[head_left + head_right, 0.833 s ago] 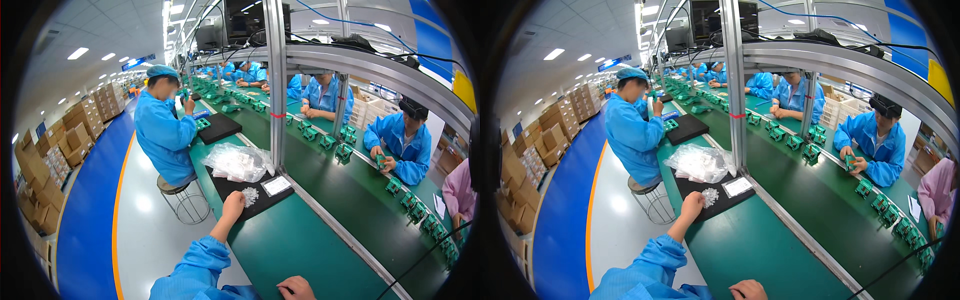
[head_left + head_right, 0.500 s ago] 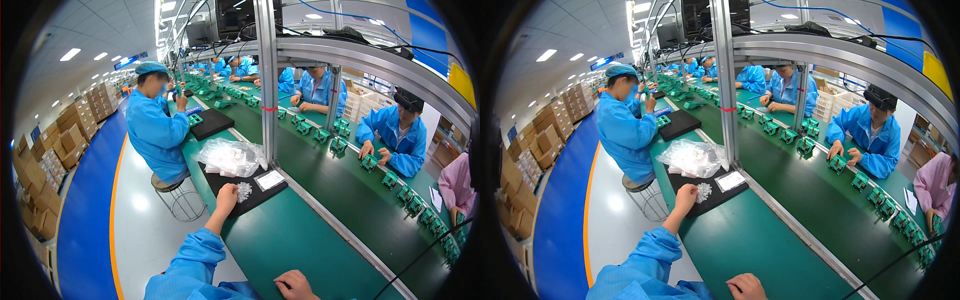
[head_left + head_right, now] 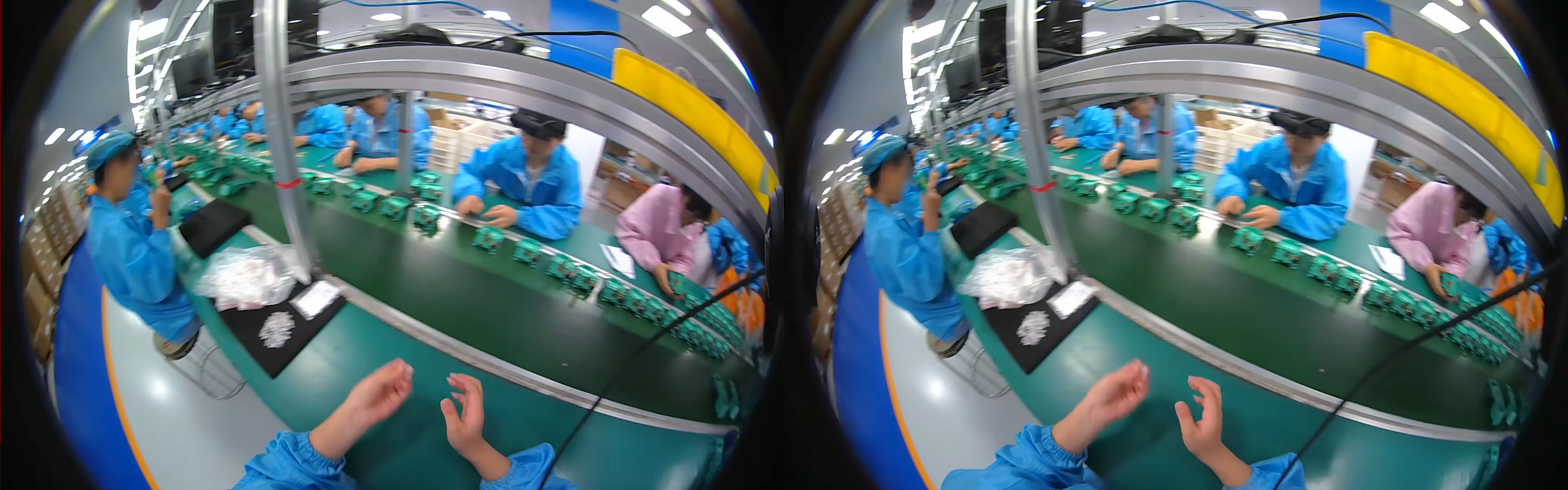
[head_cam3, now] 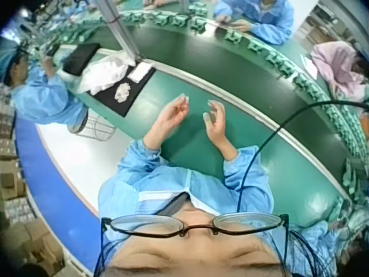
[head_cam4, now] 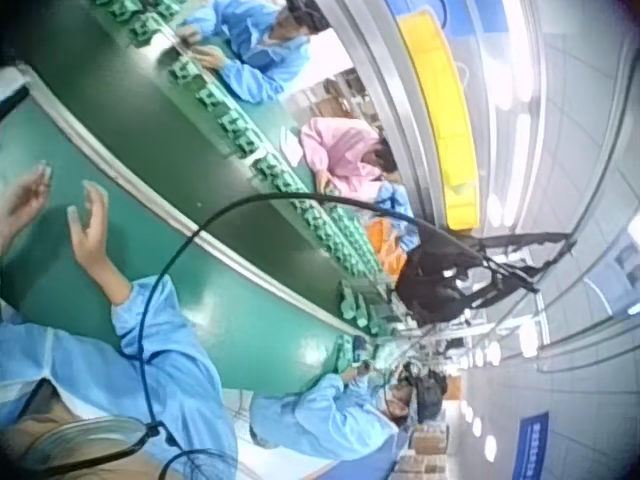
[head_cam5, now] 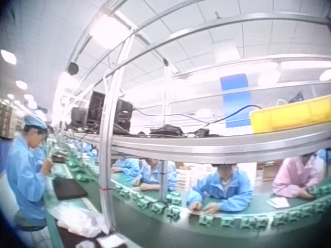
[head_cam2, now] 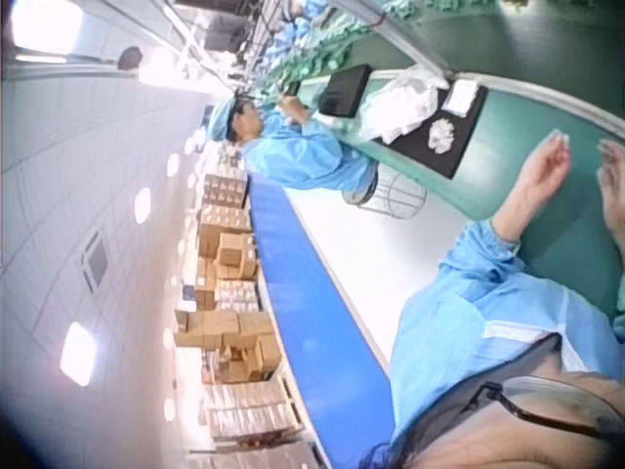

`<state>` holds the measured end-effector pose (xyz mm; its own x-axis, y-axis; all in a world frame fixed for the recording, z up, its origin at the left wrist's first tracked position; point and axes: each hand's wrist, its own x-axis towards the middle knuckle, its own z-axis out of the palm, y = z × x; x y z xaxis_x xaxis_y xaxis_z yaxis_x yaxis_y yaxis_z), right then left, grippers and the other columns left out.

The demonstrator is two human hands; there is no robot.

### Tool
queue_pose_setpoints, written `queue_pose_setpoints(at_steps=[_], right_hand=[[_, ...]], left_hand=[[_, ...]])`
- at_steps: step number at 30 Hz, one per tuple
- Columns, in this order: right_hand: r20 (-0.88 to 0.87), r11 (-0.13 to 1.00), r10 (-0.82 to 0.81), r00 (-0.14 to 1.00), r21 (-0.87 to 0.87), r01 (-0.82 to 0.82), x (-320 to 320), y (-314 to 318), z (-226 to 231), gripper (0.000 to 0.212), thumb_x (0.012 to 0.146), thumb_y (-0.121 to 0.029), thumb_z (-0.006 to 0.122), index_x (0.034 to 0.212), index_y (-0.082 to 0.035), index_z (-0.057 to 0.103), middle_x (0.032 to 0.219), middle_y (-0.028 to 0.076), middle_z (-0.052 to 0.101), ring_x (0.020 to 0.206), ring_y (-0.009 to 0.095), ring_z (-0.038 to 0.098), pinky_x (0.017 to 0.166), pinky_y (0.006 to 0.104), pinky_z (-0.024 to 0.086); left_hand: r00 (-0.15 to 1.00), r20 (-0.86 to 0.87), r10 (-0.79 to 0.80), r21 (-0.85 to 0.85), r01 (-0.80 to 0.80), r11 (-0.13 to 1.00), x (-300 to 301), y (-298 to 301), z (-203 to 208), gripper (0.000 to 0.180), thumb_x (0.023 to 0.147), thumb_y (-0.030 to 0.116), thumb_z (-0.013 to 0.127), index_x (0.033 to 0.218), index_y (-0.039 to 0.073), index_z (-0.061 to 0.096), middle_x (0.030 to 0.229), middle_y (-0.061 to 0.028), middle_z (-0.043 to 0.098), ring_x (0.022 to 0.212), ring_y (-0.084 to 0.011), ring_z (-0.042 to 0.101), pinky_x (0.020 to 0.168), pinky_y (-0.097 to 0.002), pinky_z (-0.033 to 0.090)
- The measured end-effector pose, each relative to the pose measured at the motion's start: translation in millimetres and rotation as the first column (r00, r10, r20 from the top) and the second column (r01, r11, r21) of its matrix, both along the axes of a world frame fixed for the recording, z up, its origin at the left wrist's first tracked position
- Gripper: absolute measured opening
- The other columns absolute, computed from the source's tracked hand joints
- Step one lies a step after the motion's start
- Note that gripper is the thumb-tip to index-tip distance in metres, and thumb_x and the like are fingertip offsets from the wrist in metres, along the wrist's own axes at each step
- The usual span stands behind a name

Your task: The person assembles small electronic components into a green plastic housing by hand, inserting an electronic circuit board and white plastic pins into the housing.

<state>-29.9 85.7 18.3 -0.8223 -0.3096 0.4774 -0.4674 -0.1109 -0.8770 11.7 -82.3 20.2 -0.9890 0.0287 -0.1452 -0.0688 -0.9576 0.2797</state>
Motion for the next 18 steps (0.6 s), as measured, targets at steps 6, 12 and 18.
queue_pose_setpoints(at_steps=[6,12,18], right_hand=[[0.118,0.971,0.164,0.979,-0.196,-0.139,-46.1,31.5,-10.7,0.028,0.082,-0.015,0.043,0.105,0.001,0.045,0.102,0.01,0.05,0.093,0.017,0.049,0.078,0.0281,0.038],[0.052,0.993,0.106,0.993,-0.054,-0.103,-55.5,30.3,-25.4,0.023,0.082,-0.009,0.037,0.091,0.002,0.056,0.091,0.011,0.055,0.081,0.018,0.053,0.073,0.0258,0.042],[-0.174,0.983,0.081,0.981,0.179,-0.049,-52.2,30.5,-17.1,0.015,0.078,-0.007,0.049,0.089,-0.002,0.057,0.091,0.012,0.057,0.082,0.023,0.056,0.071,0.0274,0.045]], left_hand=[[0.957,0.105,-0.27,0.048,0.267,0.963,-43.9,83.6,17.5,0.007,0.084,0.006,0.045,0.088,0.001,0.046,0.085,-0.0062,0.05,0.077,-0.0123,0.05,0.071,-0.0223,0.045],[0.981,0.041,-0.188,0.198,0.176,0.964,-57.9,95.5,-35.9,0.008,0.084,0.005,0.043,0.091,0.003,0.046,0.089,-0.0062,0.049,0.083,-0.0129,0.05,0.078,-0.0236,0.043],[0.965,0.109,-0.239,0.28,0.201,0.939,-52.0,92.5,-58.2,0.012,0.084,0.006,0.039,0.094,0.001,0.044,0.095,-0.0088,0.048,0.091,-0.0165,0.049,0.085,-0.0273,0.04]])
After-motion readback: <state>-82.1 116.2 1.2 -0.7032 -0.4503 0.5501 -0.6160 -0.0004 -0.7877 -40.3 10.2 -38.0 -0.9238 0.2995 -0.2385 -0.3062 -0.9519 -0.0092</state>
